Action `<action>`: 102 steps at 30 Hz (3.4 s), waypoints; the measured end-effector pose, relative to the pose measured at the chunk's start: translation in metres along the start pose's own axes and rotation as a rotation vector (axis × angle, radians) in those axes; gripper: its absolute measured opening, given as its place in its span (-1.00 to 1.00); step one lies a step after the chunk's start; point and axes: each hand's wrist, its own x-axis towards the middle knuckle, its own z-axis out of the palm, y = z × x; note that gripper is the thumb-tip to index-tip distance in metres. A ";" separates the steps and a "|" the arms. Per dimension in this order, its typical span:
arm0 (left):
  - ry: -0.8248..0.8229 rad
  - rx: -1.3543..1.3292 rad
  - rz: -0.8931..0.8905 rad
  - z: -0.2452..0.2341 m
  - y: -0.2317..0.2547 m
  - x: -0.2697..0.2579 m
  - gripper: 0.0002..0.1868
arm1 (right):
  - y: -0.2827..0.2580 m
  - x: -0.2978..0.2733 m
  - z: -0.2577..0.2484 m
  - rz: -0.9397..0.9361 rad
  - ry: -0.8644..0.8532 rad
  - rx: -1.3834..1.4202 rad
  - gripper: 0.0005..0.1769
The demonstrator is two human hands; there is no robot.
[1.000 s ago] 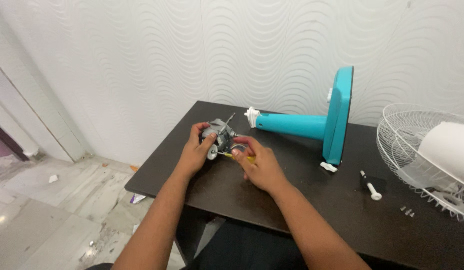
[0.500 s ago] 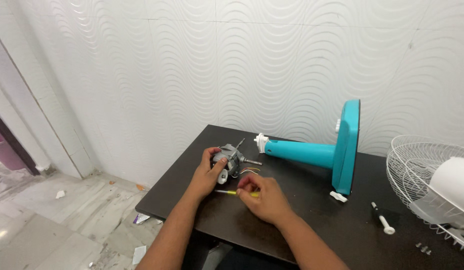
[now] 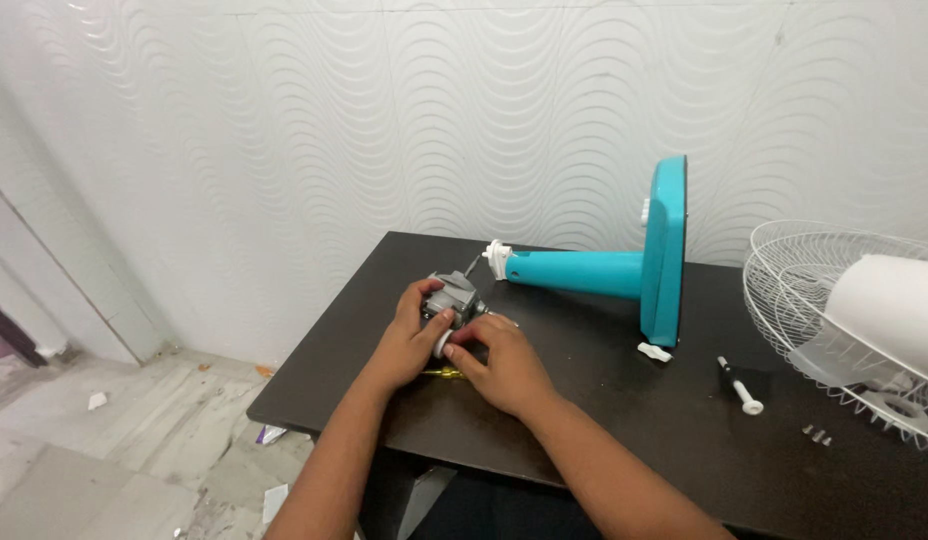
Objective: The person disassembles an electric fan by removing the rear grille, motor housing, and internal components using a screwdriver. They separate the motor from its casing and place parts on the table.
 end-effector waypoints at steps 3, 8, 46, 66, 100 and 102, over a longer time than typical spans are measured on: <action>-0.011 -0.011 -0.007 0.004 0.002 -0.001 -0.45 | 0.000 0.002 0.002 0.217 -0.071 0.012 -0.74; -0.004 -0.018 0.030 0.005 0.003 -0.001 -0.43 | 0.002 0.004 0.005 0.294 -0.094 0.081 -0.77; -0.116 -0.014 -0.135 -0.003 0.027 -0.006 -0.11 | 0.008 0.001 0.006 0.355 -0.079 0.104 -0.77; -0.091 -0.055 -0.063 -0.002 0.020 -0.007 -0.22 | 0.029 0.002 0.017 0.339 -0.077 0.172 -0.76; -0.064 -0.039 -0.115 -0.002 0.026 -0.005 -0.28 | 0.051 0.006 0.025 0.476 -0.104 0.440 -0.86; -0.064 -0.028 -0.129 -0.002 0.026 -0.007 -0.27 | 0.046 0.006 0.022 0.472 -0.067 0.412 -0.87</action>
